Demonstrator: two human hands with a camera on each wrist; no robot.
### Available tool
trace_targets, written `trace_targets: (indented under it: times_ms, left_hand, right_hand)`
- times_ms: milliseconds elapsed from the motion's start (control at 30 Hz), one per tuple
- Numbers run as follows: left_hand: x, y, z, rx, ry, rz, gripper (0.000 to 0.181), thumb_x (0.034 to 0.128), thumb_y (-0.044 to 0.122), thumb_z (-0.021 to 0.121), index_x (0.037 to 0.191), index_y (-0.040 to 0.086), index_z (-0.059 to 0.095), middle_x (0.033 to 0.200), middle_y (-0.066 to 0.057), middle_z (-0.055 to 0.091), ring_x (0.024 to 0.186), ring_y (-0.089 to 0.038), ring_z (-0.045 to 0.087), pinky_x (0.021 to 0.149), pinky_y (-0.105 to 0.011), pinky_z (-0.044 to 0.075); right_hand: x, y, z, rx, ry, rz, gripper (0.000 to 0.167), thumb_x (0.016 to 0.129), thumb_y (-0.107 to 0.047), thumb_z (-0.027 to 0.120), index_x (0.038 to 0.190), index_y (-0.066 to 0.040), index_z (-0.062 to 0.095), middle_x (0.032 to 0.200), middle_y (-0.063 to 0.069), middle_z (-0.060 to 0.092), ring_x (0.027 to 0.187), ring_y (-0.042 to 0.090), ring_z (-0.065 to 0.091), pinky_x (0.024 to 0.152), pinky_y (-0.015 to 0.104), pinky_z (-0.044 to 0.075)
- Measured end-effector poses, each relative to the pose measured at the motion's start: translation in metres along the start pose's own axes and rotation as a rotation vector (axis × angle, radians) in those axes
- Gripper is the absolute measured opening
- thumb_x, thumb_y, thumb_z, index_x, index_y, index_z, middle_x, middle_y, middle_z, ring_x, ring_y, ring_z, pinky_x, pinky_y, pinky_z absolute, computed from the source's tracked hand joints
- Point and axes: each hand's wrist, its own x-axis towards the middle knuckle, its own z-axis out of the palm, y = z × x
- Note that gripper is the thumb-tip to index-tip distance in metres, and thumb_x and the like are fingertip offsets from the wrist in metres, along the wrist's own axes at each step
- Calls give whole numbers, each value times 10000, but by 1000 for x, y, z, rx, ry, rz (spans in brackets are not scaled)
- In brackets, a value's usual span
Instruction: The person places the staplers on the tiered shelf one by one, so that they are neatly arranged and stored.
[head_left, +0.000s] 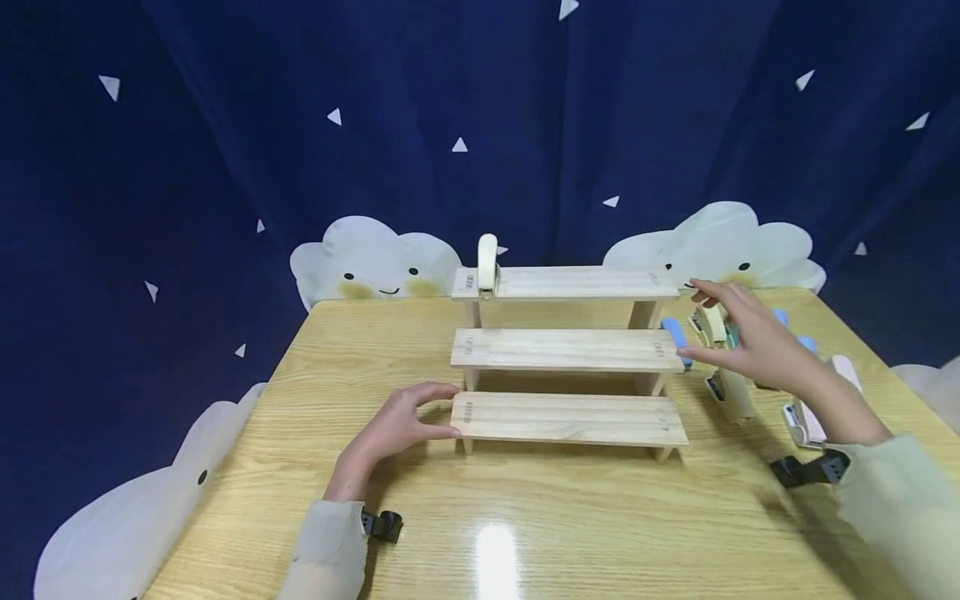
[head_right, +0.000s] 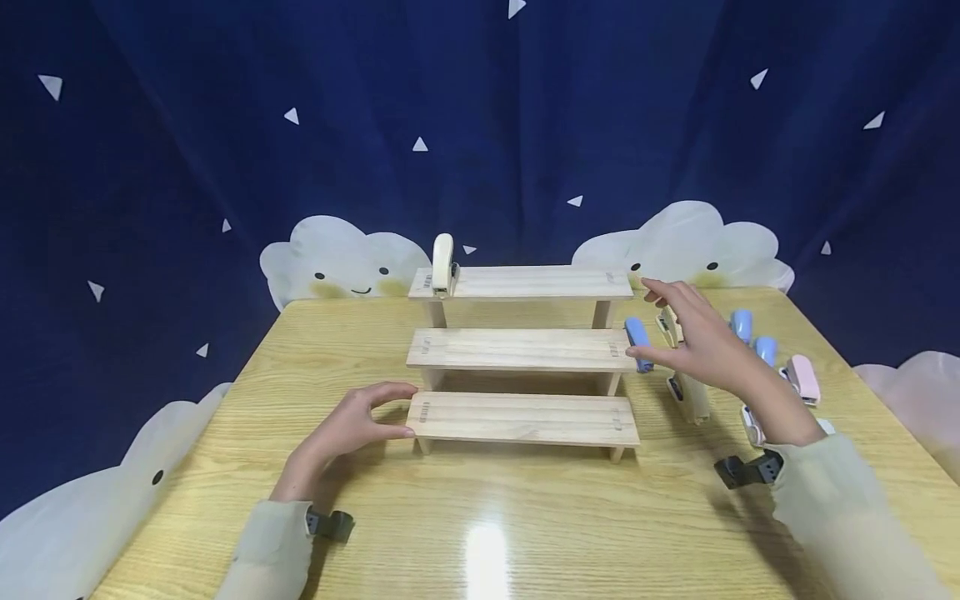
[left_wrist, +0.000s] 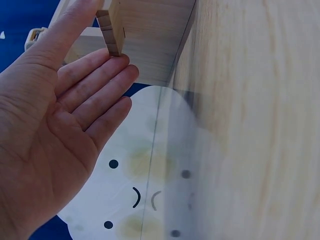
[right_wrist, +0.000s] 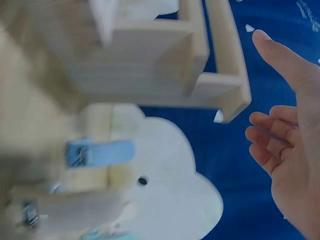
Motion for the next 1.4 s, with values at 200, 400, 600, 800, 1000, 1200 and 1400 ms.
trace_targets:
  times_ms: [200, 400, 600, 800, 1000, 1200, 1400]
  left_hand:
    - [0, 0, -1, 1, 3, 12, 708, 761, 414, 817, 1364, 136, 572, 1389, -18, 599, 1319, -252, 536, 1143, -479, 414]
    - [0, 1, 0, -4, -3, 8, 711, 763, 418, 814, 1367, 133, 569, 1387, -18, 601, 1317, -253, 538, 1139, -481, 419]
    - [-1, 0, 0, -1, -1, 13, 706, 764, 425, 810, 1365, 139, 572, 1383, -18, 605, 1313, -256, 541, 1134, -483, 423]
    - [-1, 0, -1, -10, 1, 7, 695, 759, 436, 812, 1359, 175, 577, 1379, -9, 607, 1307, -245, 546, 1134, -480, 424]
    - [0, 0, -2, -5, 8, 8, 687, 749, 426, 821, 1347, 185, 585, 1373, -16, 611, 1304, -251, 550, 1138, -483, 419]
    - [0, -1, -1, 3, 11, 15, 674, 750, 412, 825, 1339, 182, 592, 1366, -18, 617, 1296, -244, 558, 1134, -470, 427]
    - [-1, -2, 0, -12, 3, 11, 684, 752, 427, 819, 1348, 189, 584, 1372, -11, 612, 1299, -242, 555, 1133, -474, 427]
  right_hand:
    - [-30, 22, 4, -15, -53, 99, 943, 736, -207, 856, 1513, -79, 337, 1204, 144, 540, 1038, 211, 454, 804, 364, 409]
    - [-54, 49, 8, -6, -111, 114, 936, 693, -216, 883, 1465, -25, 388, 1274, 219, 521, 1076, 356, 488, 845, 582, 412]
    - [-70, 71, 10, -51, -221, 82, 924, 687, -239, 888, 1427, 21, 398, 1316, 269, 480, 1168, 473, 442, 877, 636, 393]
    - [-77, 81, 14, -91, -295, 68, 961, 670, -274, 896, 1444, -6, 393, 1231, 220, 561, 1135, 406, 492, 865, 570, 434]
    - [-82, 83, 19, -121, -286, 32, 980, 652, -248, 901, 1463, -48, 389, 1130, 154, 620, 1058, 326, 543, 867, 540, 449]
    - [-82, 86, 21, -185, -235, -20, 900, 628, -255, 915, 1369, 5, 474, 1059, 77, 646, 952, 224, 573, 807, 369, 460]
    - [-83, 90, 24, -183, -198, -36, 869, 589, -282, 938, 1285, 38, 528, 1013, 79, 655, 877, 157, 584, 711, 267, 487]
